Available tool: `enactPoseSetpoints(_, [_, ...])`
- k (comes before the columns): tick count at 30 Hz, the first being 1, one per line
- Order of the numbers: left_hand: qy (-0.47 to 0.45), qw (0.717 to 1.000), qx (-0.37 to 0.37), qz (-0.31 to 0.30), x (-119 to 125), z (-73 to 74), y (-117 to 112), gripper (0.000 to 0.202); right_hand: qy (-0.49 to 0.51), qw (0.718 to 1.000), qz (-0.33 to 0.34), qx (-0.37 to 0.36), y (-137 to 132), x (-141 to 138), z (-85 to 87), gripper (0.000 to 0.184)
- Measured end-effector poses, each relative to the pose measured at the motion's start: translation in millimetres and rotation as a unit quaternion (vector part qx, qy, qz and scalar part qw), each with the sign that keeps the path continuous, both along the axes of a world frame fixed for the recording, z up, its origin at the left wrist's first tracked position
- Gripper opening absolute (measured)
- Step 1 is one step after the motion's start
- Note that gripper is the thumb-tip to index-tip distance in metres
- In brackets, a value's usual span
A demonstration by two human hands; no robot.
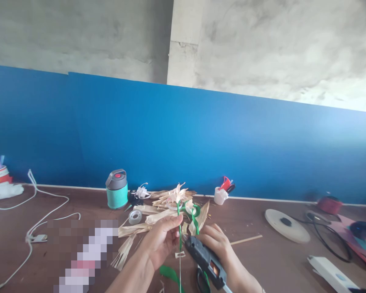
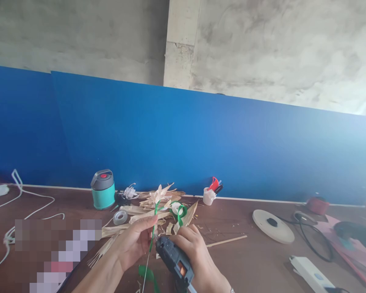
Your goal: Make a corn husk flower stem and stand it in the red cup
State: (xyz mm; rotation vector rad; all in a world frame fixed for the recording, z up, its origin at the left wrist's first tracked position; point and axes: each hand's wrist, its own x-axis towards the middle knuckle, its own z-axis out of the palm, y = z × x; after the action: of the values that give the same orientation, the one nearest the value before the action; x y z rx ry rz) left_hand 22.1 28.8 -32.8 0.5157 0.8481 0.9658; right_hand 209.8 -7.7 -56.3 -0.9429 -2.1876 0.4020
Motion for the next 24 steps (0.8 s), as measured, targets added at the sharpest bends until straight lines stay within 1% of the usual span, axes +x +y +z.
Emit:
enactPoseSetpoints(2, [-0.001, 1.000, 0.002, -0.001, 0.2, -0.1, 0.5, 0.041, 0.008, 1.000, 0.004, 0.010, -0.9, 0.2, 0.0, 0.060])
enactPoseSetpoints(6, [-0.011, 1.000, 0.023, -0.006, 1.4, 1.1, 0.0, 0.043, 0.011, 0.999, 0.016, 0.038, -3.5, -3.3, 2.4, 0.062])
enactPoseSetpoints(11, [0.002, 0.999, 0.039, -0.015, 1.2, 3.6, -1.9, 0.044, -0.012, 0.999, 0.016, 0.028, -4.1, -5.3, 2.2, 0.062])
enactPoseSetpoints(14, [0.005, 0.999, 0.029, -0.022, 0.4, 4.4, -2.7, 0.046, -0.020, 0.999, 0.011, 0.025, -3.4, -4.0, -0.3, 0.059])
enactPoseSetpoints(19, [0.005, 1.000, 0.016, -0.023, 0.3, 6.3, -3.2, 0.049, -0.030, 0.999, 0.017, 0.033, -3.3, -2.8, -3.2, 0.062])
enactPoseSetpoints(24, [0.014, 0.999, 0.014, -0.031, 1.5, 6.4, -3.6, 0.051, -0.056, 0.996, 0.015, 0.061, -3.8, -2.3, 0.2, 0.059])
